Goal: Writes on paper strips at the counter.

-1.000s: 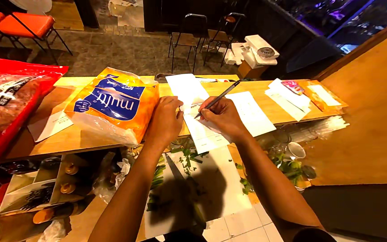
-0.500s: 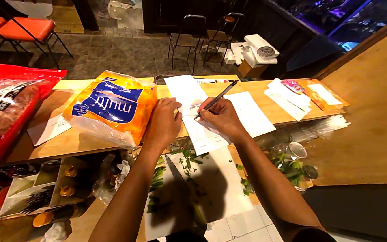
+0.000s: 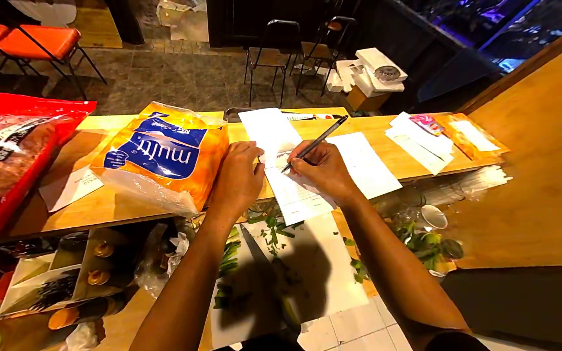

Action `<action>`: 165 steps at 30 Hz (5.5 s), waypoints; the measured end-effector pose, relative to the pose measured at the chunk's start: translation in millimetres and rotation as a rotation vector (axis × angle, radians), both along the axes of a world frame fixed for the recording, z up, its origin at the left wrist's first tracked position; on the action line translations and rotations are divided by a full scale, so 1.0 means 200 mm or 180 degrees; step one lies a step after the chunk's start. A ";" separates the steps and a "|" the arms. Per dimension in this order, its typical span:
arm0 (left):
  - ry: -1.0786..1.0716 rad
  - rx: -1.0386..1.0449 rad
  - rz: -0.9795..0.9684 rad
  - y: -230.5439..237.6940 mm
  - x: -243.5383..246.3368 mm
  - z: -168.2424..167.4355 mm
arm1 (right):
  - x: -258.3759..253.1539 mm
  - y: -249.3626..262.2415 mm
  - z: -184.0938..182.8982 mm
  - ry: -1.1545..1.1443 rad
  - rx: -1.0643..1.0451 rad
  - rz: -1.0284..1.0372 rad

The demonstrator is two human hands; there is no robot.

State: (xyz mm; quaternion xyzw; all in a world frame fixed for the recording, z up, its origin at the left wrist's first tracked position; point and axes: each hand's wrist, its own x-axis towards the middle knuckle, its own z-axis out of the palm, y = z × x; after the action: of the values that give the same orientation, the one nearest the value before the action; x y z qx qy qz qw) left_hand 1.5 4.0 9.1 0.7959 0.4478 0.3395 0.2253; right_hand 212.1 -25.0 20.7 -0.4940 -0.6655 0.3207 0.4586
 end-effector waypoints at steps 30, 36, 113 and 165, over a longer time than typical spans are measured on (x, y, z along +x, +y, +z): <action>-0.0016 0.0036 -0.0012 -0.02 0.00 0.01 | -0.02 -0.04 0.02 -0.0118 -0.0041 -0.0151; 0.0026 0.0109 -0.0009 -0.04 0.00 0.02 | 0.00 -0.09 0.01 -0.0097 -0.0206 -0.0136; 0.0029 0.0126 0.0023 -0.02 0.01 0.00 | 0.19 -0.09 0.05 0.0141 -0.0052 -0.0548; 0.0052 0.0086 0.0002 -0.02 0.01 0.00 | 0.19 -0.05 0.00 0.0094 -0.0126 -0.0802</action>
State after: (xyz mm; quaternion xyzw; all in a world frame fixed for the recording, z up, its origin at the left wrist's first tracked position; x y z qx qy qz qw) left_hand 3.4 0.2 8.6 0.8015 0.4452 0.3391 0.2107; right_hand 250.8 -35.1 19.8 -0.5780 -0.5848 0.2808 0.4951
